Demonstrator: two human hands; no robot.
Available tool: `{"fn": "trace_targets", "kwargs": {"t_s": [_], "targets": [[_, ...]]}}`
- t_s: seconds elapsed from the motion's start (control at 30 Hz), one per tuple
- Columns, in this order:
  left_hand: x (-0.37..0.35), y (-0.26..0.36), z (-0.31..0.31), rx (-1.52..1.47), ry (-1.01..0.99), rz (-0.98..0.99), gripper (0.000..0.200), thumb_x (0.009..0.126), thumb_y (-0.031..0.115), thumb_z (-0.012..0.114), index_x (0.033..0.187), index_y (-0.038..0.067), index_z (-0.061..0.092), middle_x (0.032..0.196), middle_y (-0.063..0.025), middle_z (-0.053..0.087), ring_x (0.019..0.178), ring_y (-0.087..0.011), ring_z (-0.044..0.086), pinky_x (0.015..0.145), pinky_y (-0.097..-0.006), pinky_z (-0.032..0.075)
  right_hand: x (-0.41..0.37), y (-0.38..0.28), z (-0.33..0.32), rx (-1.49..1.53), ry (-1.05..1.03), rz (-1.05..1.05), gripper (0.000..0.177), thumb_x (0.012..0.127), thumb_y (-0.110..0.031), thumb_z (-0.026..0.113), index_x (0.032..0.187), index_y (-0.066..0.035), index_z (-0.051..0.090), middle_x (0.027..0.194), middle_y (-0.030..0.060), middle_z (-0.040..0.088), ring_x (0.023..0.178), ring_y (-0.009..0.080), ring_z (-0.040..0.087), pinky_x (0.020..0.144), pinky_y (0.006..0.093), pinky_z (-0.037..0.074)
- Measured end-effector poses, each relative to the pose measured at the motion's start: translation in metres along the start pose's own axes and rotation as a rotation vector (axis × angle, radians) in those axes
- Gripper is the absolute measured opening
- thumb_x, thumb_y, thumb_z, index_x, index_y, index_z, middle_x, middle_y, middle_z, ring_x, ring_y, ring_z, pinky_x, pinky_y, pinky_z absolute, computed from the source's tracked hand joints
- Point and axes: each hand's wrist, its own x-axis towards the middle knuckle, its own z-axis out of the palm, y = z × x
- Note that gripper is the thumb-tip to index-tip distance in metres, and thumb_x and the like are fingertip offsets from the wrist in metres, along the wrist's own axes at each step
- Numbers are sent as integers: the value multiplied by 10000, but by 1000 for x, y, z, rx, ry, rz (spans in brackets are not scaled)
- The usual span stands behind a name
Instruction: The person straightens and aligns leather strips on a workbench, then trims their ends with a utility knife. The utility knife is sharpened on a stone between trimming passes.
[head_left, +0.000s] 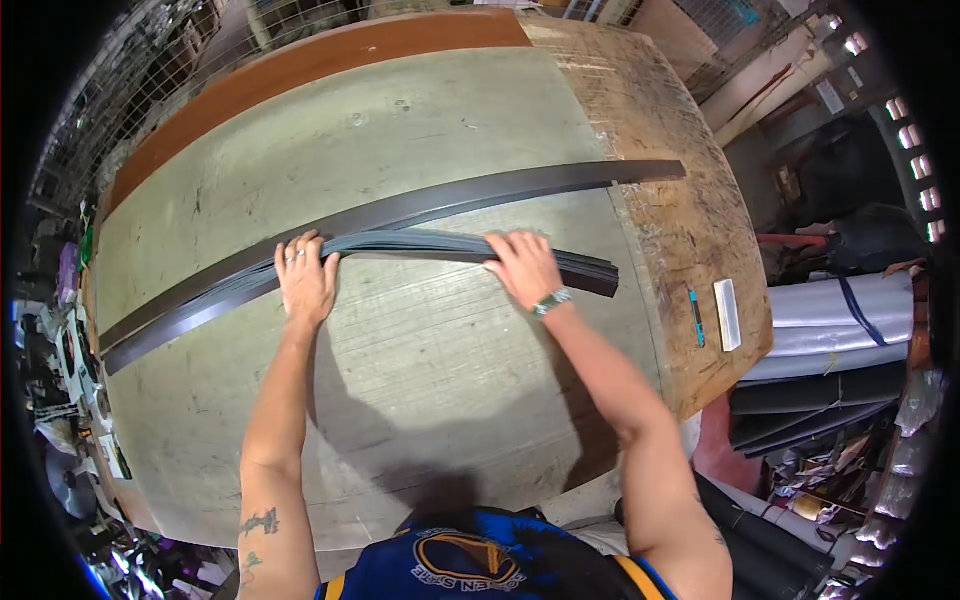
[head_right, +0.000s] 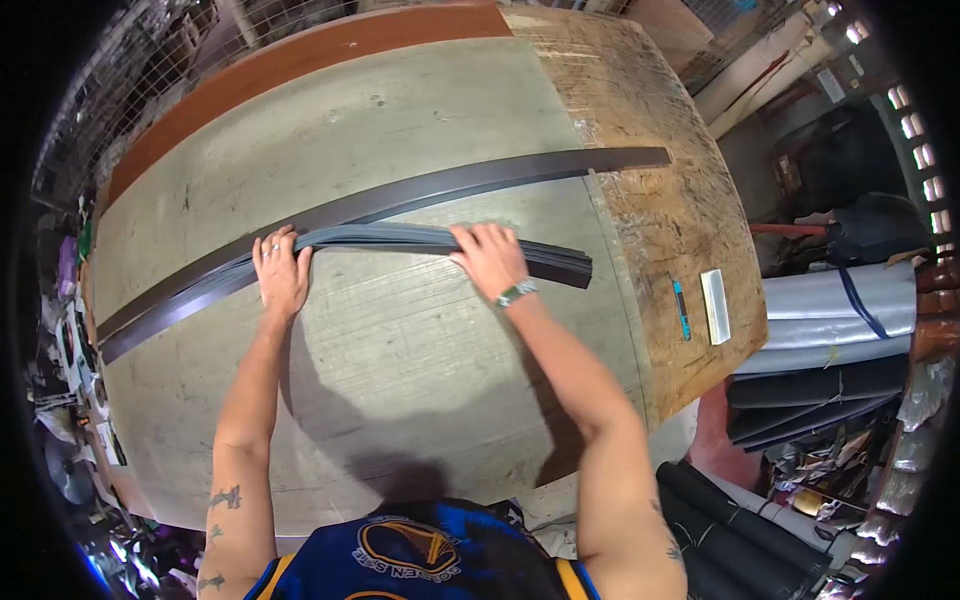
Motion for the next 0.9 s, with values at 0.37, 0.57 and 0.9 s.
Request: {"fn": "trace_targets", "kwargs": {"t_s": [0.37,0.57,0.9], "targets": [[4,8,-3,81,-99,-21,376,1026,295,626,1297,47,545,1457,-128,548,1417,-342,447,1264,-571,227,10,104,-30,151,-66,-118,395,933,-267,735,1291,-126,643,1014,72,614,986,273,591,874,416,452],[5,8,-7,76,-132,-25,393,1030,328,621,1286,38,555,1470,-135,543,1424,-343,446,1271,-567,223,38,146,-26,125,-47,-47,388,932,-222,741,1302,-124,673,1033,83,630,1007,285,592,899,432,452],[45,100,1,-43,-144,49,644,904,438,766,1375,44,570,1314,-171,590,1252,-367,520,1120,-509,369,41,152,-17,145,3,-2,419,963,-125,665,1380,-99,641,1314,137,643,1272,350,573,1122,535,392]]}}
